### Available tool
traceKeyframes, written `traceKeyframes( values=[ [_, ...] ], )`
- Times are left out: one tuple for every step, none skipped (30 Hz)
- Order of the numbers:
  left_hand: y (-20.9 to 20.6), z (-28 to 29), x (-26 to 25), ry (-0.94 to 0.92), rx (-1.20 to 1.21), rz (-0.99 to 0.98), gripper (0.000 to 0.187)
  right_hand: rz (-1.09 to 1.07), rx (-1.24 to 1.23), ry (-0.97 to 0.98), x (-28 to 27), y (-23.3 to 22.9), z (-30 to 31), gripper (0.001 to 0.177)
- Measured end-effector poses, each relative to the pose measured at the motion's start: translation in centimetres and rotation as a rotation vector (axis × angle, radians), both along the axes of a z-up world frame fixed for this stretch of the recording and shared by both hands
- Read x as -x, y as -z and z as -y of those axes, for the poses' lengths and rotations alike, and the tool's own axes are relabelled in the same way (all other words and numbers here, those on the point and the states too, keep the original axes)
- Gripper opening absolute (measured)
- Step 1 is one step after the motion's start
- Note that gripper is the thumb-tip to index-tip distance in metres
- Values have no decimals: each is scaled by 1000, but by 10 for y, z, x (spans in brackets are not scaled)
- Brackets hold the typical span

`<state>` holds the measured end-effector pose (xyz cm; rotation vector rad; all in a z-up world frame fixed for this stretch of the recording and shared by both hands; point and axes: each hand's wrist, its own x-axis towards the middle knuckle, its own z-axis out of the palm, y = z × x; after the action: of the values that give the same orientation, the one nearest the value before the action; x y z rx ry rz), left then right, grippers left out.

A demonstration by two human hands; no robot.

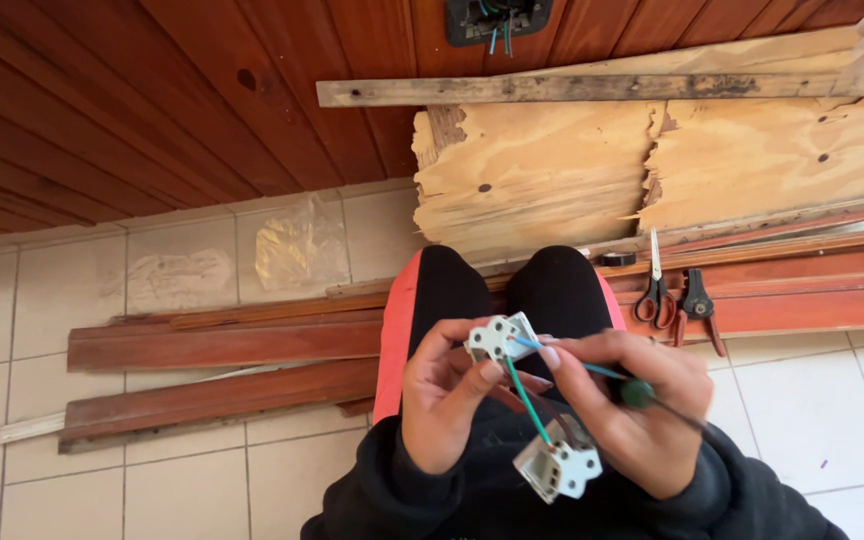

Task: Connecting electrical wires to outlet modules using a screwdriver while seated on the floor.

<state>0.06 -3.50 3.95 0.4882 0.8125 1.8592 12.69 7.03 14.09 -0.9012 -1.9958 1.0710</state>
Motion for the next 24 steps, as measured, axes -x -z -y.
traceKeyframes(
  values=[
    [4, -2, 1, -20, 12, 2, 38, -11, 8, -24, 4, -1, -1, 6],
    [7, -2, 2, -18, 11, 1, 38, -13, 7, -22, 5, 1, -3, 6],
    [9, -2, 3, -58, 20, -4, 38, 9, 1, -45, 5, 2, -5, 8],
    [12, -1, 3, -99, 28, -8, 38, 31, -5, -68, 6, 4, -6, 9],
    [10, -2, 4, -98, 28, -9, 38, 30, -5, -67, 6, 6, -6, 9],
    [7, -3, 5, -73, -10, -19, 39, 12, 36, -50, 5, 8, -6, 6],
    [5, -3, 6, -48, -46, -28, 39, -5, 77, -32, 4, 10, -5, 4],
    [4, -4, 6, -46, -46, -27, 39, -4, 77, -29, 5, 10, -7, 4],
    [3, -5, 7, -49, -62, -40, 39, -8, 12, -61, 5, 9, -8, 5],
    [1, -5, 7, -53, -79, -54, 39, -13, -54, -92, 6, 9, -9, 6],
    [2, -6, 8, -54, -80, -54, 39, -13, -55, -93, 7, 9, -11, 6],
    [3, -6, 9, -75, -62, -77, 39, 4, -36, -115, 7, 10, -12, 8],
    [4, -7, 11, -95, -45, -101, 40, 19, -19, -136, 8, 10, -14, 9],
    [5, -7, 10, -95, -47, -103, 40, 17, -21, -137, 8, 11, -14, 9],
    [7, -7, 10, -114, -40, -116, 41, 18, 3, -127, 9, 11, -15, 7],
    [8, -7, 9, -132, -33, -129, 42, 18, 27, -117, 9, 12, -16, 5],
    [10, -7, 10, -134, -34, -130, 42, 18, 26, -119, 10, 14, -16, 5],
    [11, -8, 11, -145, -26, -150, 42, 12, 71, -122, 11, 16, -17, 4],
    [12, -9, 12, -152, -19, -170, 42, 7, 115, -121, 12, 18, -17, 3],
    [12, -8, 13, -150, -20, -171, 42, 7, 114, -119, 12, 19, -17, 3],
    [11, -7, 14, -141, 6, -189, 42, -2, 125, -137, 12, 20, -18, 4],
    [11, -7, 15, -132, 33, -208, 41, -10, 137, -155, 13, 21, -19, 5],
    [9, -7, 17, -133, 34, -208, 41, -10, 138, -157, 13, 23, -19, 5],
    [6, -8, 18, -116, 39, -219, 42, -18, 193, -154, 14, 25, -18, 7]
  ],
)
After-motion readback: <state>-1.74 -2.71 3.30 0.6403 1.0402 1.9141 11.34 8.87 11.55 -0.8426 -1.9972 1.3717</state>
